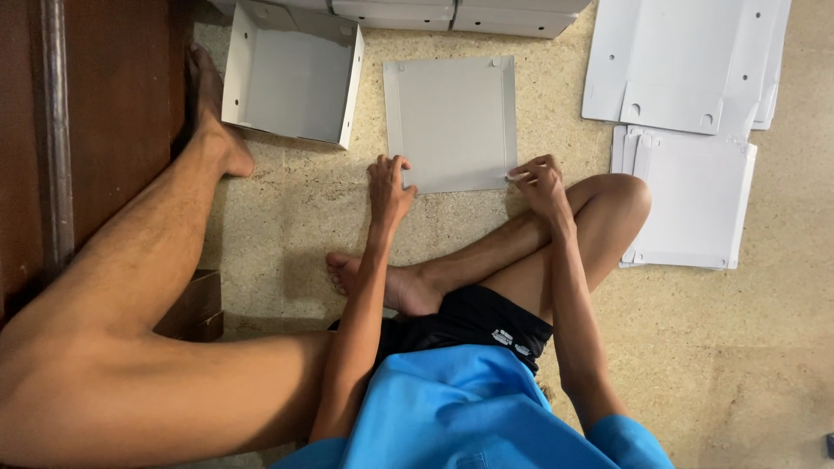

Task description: The person sits on the floor and assembles white cardboard boxes by folding flat sheets and interlocking tabs. The person handles multiple flat sheets, folds them into box shapes, and places the finished boxes into a stack.

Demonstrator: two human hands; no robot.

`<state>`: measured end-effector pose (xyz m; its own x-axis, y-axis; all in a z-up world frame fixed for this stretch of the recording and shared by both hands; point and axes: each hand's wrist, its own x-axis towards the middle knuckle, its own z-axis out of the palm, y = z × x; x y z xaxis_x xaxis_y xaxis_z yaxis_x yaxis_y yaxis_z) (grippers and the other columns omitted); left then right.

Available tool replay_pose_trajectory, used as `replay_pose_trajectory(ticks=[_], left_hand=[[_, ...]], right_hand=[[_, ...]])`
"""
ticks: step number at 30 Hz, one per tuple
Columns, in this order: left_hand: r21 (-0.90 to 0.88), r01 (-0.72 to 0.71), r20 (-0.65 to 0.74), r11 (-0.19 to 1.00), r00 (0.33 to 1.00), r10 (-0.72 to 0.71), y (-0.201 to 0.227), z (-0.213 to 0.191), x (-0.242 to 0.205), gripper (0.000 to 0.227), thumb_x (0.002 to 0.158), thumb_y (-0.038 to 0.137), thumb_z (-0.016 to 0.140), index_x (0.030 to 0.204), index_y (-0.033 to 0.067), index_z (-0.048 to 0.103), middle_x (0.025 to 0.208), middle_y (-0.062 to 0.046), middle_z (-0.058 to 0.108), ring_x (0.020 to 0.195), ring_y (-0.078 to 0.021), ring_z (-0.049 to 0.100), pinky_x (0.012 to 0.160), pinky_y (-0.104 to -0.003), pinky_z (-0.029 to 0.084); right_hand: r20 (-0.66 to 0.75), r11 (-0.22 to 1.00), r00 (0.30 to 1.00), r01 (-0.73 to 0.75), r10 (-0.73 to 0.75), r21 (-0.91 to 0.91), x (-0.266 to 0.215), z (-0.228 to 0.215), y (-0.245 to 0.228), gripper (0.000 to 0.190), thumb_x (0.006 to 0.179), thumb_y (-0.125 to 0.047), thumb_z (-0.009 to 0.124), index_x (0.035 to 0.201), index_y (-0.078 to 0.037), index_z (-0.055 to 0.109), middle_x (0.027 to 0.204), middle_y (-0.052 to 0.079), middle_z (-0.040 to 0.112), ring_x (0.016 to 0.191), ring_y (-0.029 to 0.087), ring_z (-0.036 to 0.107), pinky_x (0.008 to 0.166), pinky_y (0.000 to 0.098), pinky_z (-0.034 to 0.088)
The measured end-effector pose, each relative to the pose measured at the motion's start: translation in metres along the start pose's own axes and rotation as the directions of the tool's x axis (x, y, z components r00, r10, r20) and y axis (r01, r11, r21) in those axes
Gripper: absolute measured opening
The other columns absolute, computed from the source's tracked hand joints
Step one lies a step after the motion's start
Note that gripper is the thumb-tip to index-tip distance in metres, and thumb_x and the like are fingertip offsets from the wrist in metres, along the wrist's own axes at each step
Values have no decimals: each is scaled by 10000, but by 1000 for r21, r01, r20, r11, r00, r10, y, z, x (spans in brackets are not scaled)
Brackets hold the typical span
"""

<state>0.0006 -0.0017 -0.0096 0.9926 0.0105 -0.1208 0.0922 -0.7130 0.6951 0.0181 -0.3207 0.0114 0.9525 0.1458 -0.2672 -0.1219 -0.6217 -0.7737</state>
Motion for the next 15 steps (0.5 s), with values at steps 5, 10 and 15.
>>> replay_pose_trajectory(ticks=[5, 10, 15], left_hand=[[-54, -18, 87, 998, 996, 23, 4, -15, 0, 444, 702, 48, 776, 1026, 126, 482, 1033, -115, 464, 1077, -421, 506, 869, -559, 507], [-80, -71, 182, 994, 980, 84, -22, -13, 10, 477, 649, -11, 762, 1045, 137, 543, 1021, -89, 486, 1036, -381, 547, 888, -511, 494], [-180, -66, 192, 981, 976, 101, -26, -19, 15, 407, 664, -62, 715, 1029, 86, 616, 989, -123, 527, 988, -372, 591, 857, -483, 500]], right_hand=[[-82, 987, 985, 145, -151, -70, 2, 7, 3, 221, 843, 12, 674, 1057, 14, 730, 947, 223, 557, 827, 421, 675, 678, 426, 581], [-136, 980, 973, 178, -188, -84, 12, 16, 4, 146, 864, -9, 684, 1002, 1, 732, 879, 190, 592, 781, 371, 685, 647, 385, 580], [-158, 973, 963, 205, -220, -103, 11, 18, 1, 143, 832, -20, 711, 973, -1, 723, 842, 184, 604, 753, 362, 686, 637, 390, 572]])
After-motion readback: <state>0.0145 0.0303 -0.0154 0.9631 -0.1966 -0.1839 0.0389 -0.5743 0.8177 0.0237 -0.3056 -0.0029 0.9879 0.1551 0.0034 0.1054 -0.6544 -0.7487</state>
